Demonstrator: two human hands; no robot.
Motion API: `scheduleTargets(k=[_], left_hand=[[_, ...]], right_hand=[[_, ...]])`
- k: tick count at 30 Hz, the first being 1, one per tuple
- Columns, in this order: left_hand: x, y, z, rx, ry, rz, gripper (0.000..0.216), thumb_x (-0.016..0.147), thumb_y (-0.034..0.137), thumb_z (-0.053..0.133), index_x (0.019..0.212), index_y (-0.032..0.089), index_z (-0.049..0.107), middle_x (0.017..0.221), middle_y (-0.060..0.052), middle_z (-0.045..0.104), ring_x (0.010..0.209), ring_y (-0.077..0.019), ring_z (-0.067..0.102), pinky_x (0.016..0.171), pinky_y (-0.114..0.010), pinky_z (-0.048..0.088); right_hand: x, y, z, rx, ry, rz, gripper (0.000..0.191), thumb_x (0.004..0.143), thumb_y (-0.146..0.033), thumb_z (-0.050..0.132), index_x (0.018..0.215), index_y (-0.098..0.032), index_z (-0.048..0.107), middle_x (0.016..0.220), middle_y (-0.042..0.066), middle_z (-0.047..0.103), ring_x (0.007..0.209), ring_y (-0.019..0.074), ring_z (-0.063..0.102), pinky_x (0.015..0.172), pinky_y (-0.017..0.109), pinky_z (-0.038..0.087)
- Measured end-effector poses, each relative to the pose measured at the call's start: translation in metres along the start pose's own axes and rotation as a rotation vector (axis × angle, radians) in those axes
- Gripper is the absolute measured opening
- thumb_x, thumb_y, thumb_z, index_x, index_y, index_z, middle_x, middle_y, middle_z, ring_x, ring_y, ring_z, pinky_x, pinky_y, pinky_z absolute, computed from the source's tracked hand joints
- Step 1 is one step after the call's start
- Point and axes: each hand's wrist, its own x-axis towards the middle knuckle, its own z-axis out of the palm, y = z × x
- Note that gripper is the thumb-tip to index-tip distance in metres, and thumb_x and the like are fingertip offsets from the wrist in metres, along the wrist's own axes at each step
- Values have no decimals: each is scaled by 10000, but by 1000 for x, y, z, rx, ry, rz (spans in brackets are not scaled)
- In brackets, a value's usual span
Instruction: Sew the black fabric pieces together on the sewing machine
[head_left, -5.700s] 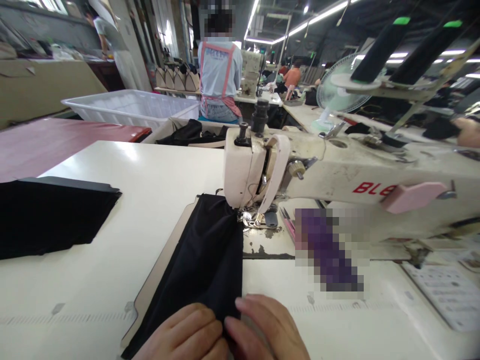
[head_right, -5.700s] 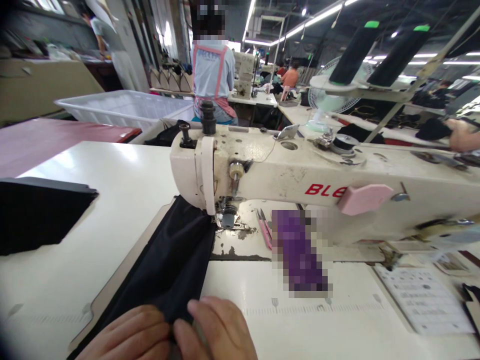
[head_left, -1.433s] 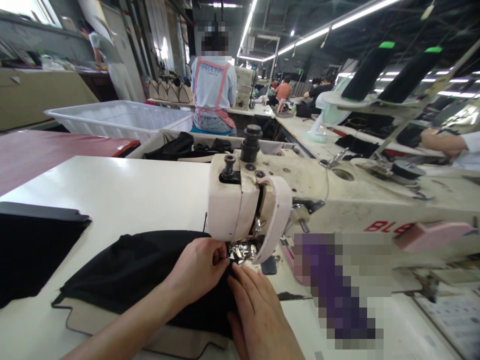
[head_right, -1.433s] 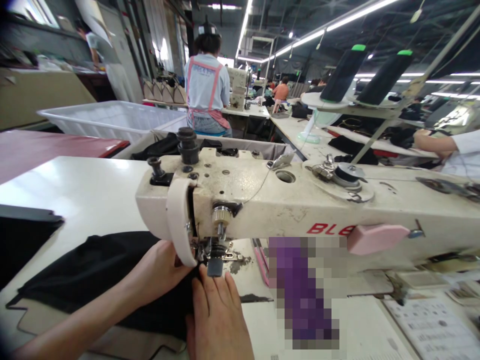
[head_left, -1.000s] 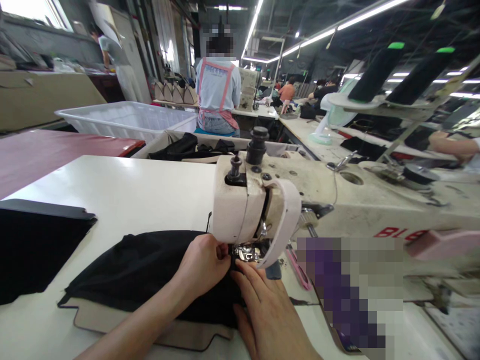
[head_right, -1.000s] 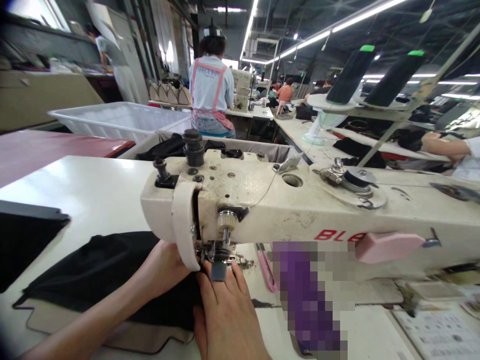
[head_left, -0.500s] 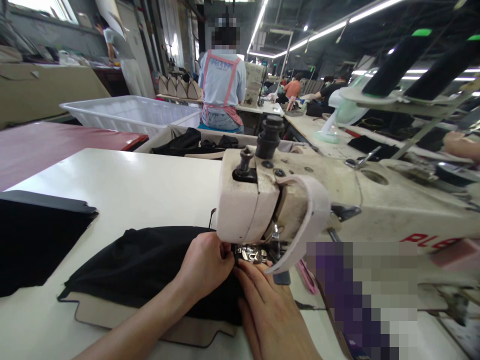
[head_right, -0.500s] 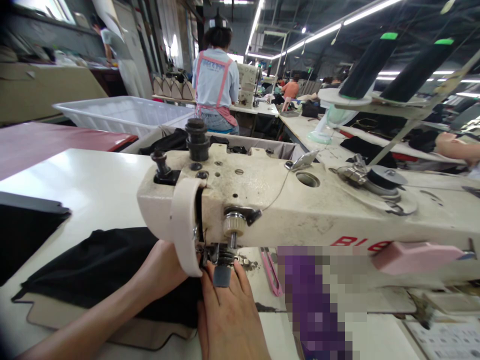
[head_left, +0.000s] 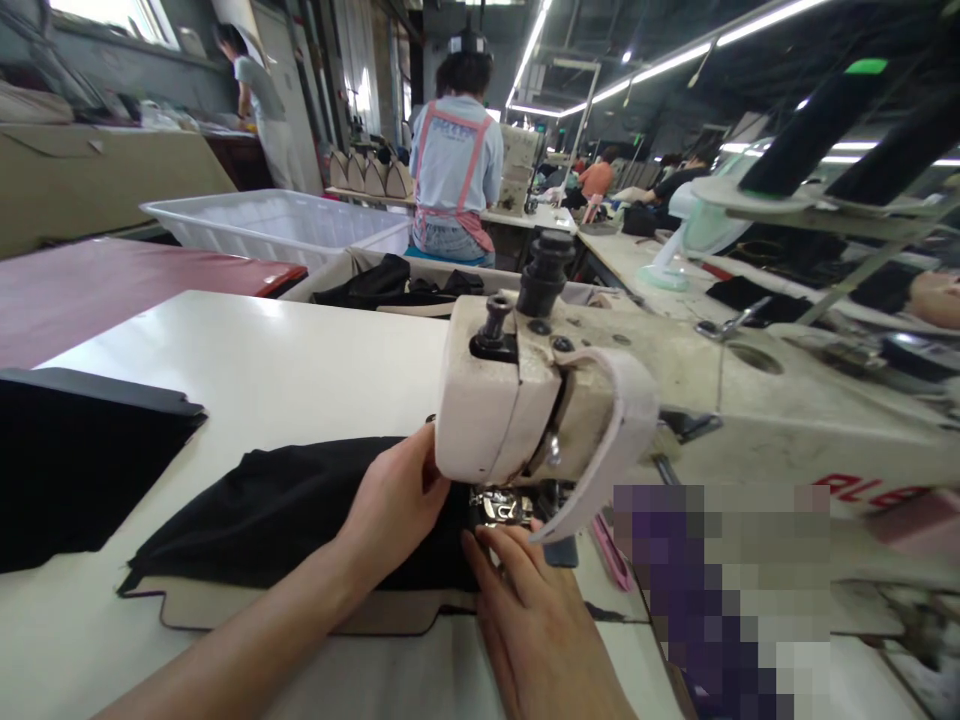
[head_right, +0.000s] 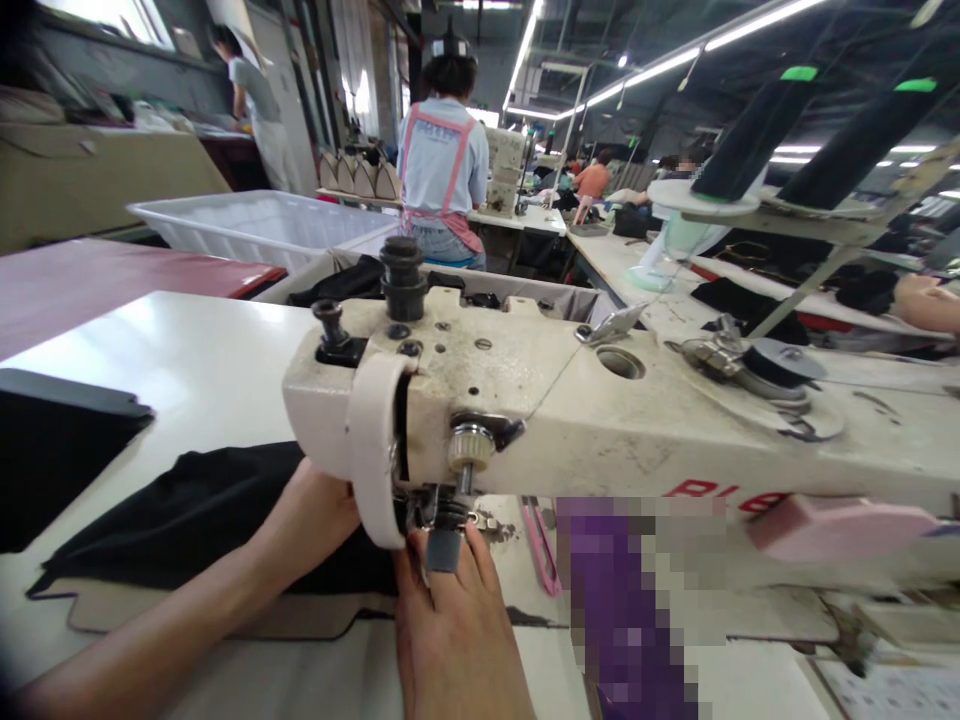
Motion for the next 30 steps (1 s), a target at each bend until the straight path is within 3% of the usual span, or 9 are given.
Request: scheduleTargets(k=[4,8,12,15,17,20,26,30], left_hand=[[-42,-11,-11,290,-142,463,241,889,317,574,1109,229,617,1059,-60,649,910,-241,597,810,-373,475],[-57,-14,-10,502,-232,618,325,892,260,582,1203,168,599,1004,-77,684,769,-215,638,666,-325,522],[-53,-4,-10,624,-277,612,433,772,346,710,1142,130,643,988,-109,699,771,-261,646,625,-352,535],[-49,-9,-13,589,-262,621,317,894,221,516,1190,162,615,950,-81,687,779,-222,648,636,-317,535],[-47,-15,-14,493,-187,636,348,958,184,353,1229,175,571,966,-72,676,807,-198,651,680,-295,535],[-48,-17,-13,415,-105,597,356,954,208,356,1279,174,496,1011,-73,669,826,-193,652,699,-286,523],[-63,-3,-2,559,-279,445,694,753,25,405,1419,220,386,1108,-88,628,888,-254,620,741,-422,487],[-53,-2,-12,458,-358,321,541,919,106,368,1444,238,365,1094,-75,623,917,-233,609,749,-370,503]], right_hand=[[1,-7,-7,144,29,59,455,890,-71,424,1340,-113,478,1319,148,586,1202,304,536,974,511,516],[5,-14,-14,244,48,139,366,887,-71,411,1228,-105,539,1209,147,625,1172,292,532,1025,509,468],[-1,-18,-16,303,117,144,387,861,-48,407,1222,-128,522,1213,144,609,1180,264,533,1033,485,467],[-13,-19,-14,334,154,175,441,837,-42,427,1261,-156,473,1267,142,563,1204,239,524,1008,418,498],[-20,-20,-13,359,116,188,477,813,-34,455,1268,-176,463,1278,126,543,1213,217,517,1011,363,495],[-22,-21,-13,394,128,187,485,791,-8,450,1243,-177,490,1234,107,555,1167,190,535,1000,300,488],[-17,-22,-17,405,168,164,391,779,-14,468,1122,-176,563,1042,83,621,967,197,592,860,312,543],[-21,-18,-11,313,89,89,458,777,-27,488,1209,-171,545,1170,95,624,1099,234,561,962,372,517]])
